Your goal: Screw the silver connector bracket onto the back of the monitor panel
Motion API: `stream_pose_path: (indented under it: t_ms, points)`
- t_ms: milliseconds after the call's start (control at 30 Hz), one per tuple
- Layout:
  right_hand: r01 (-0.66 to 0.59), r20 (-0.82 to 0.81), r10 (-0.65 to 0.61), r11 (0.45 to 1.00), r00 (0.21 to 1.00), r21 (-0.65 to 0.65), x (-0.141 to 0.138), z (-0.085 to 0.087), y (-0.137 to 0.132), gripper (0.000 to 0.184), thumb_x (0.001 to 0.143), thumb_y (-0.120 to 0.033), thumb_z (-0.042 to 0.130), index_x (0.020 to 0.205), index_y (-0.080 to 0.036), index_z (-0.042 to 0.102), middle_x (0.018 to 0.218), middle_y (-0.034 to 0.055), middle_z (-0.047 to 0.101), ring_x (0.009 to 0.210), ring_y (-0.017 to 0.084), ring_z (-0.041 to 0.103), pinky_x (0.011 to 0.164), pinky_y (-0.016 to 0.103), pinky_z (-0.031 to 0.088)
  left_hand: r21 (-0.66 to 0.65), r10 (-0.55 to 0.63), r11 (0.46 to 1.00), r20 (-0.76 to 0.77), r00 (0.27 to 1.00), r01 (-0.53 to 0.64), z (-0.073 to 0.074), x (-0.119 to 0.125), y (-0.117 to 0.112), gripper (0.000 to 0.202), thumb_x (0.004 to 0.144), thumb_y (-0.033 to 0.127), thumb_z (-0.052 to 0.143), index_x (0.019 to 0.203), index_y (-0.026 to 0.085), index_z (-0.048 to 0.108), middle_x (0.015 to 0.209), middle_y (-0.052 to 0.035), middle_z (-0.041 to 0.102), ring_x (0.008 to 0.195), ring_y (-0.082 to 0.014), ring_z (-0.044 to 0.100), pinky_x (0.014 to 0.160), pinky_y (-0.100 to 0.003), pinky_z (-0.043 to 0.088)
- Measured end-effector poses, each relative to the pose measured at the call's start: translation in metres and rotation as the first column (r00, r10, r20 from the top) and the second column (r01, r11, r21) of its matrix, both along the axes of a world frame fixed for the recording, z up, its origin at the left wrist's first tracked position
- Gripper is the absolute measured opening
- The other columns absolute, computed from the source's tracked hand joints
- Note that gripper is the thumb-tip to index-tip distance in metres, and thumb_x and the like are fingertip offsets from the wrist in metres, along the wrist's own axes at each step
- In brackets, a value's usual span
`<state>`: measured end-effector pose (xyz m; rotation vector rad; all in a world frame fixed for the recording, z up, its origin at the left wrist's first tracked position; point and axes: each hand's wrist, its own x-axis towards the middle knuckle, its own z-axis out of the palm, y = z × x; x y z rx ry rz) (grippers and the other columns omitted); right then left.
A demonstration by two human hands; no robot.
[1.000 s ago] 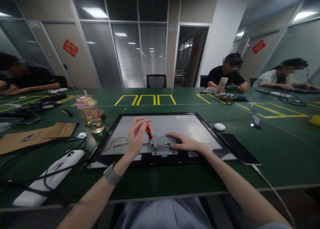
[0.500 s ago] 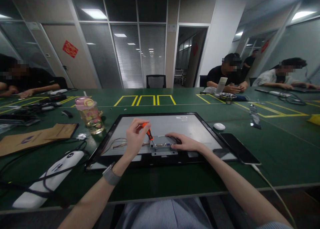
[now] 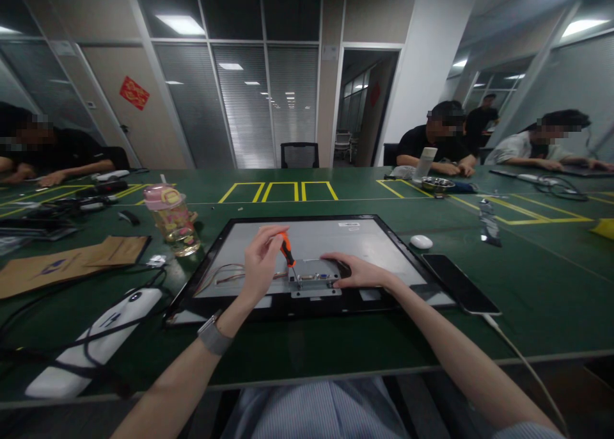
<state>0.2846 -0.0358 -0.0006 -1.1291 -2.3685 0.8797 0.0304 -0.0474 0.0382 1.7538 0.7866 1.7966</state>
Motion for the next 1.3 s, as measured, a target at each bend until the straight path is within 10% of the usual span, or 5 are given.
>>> stream_pose_path:
  t_ms: [1300]
  points:
    - [0.003, 0.010, -0.003, 1.000, 1.000, -0.010, -0.0004, -0.0011, 0.0005, 0.072, 0.072, -0.039, 0.067, 0.135, -0.020, 0.037, 0.136, 0.0097, 0.043, 0.122, 0.027, 0.043, 0.105, 0.043, 0.031, -0.029, 0.014, 0.999, -0.022, 1.000, -0.015, -0.0026, 0.0021, -0.0007, 0.020, 0.083, 0.029, 0.054, 0.096, 0.020, 0.066, 0.094, -0.0051, 0.057, 0.082, -0.0135, 0.057, 0.071, -0.025, 0.048]
